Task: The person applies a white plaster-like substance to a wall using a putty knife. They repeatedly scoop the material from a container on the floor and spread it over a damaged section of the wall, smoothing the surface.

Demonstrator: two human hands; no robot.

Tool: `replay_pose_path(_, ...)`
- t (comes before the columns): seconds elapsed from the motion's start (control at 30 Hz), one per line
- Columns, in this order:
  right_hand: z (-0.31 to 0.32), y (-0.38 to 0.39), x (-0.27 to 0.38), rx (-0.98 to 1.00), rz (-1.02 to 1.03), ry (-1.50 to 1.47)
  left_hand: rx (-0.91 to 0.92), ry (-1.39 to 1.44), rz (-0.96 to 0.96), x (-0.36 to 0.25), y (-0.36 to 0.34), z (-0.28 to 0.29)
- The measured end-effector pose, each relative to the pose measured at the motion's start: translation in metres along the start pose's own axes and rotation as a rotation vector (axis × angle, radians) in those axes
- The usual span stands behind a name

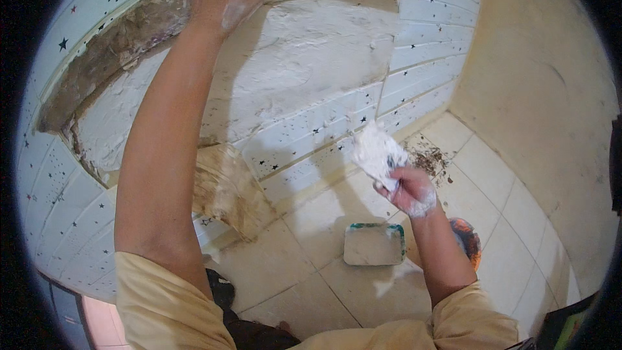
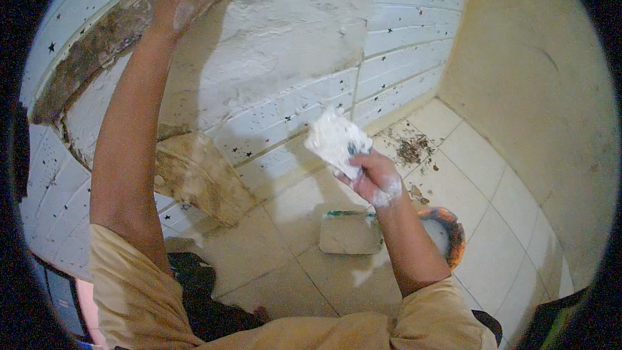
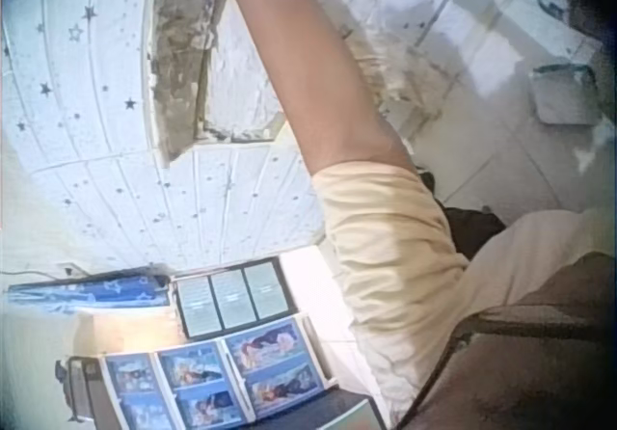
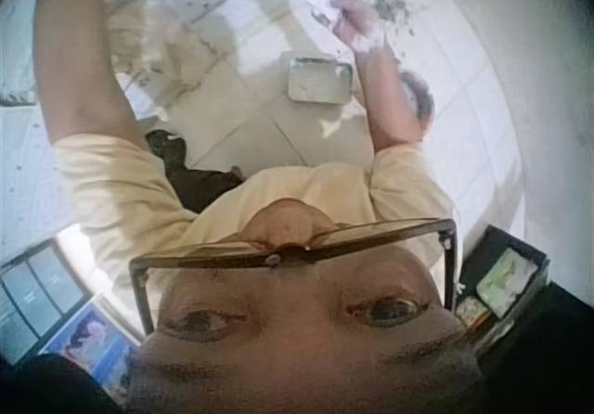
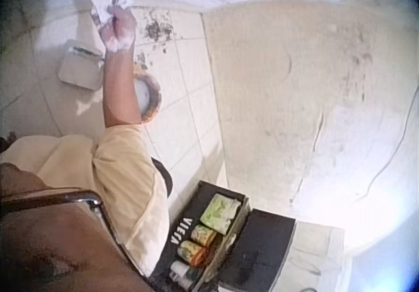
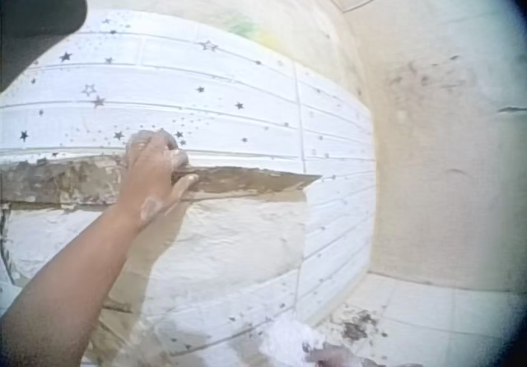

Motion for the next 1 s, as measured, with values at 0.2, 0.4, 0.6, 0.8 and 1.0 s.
replay_pose_path(0.2, -0.119, -0.049, -0.002, 0.215, 0.301, 0.068, 0.017, -0.029, 0.037, 0.032, -0.021, -0.021)
replay_pose_path(0.4, -0.166, -0.107, -0.005, 0.28, 0.806, 0.244, -0.1, -0.049, 0.0, 0.033, -0.025, -0.035)
replay_pose_path(0.6, -0.19, -0.156, -0.02, -0.05, 1.666, 1.081, -0.024, -0.143, 0.055, 0.036, -0.03, -0.04)
replay_pose_path(0.8, -0.208, -0.179, -0.057, -0.098, 1.782, 1.606, -0.06, -0.105, 0.037, 0.036, -0.029, -0.044)
replay_pose_path(1.0, -0.202, -0.175, -0.065, 0.024, 1.802, 1.875, -0.046, -0.104, 0.059, 0.031, -0.028, -0.046)
Point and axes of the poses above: each hand's wrist, its own y-axis away from the middle knuckle, its own z-axis out of the back of the hand, x = y × z, the point moved 3 cm from there along -y, towards the middle knuckle, and after that the axes turned 12 degrees about -y, right-handed, at the moved point
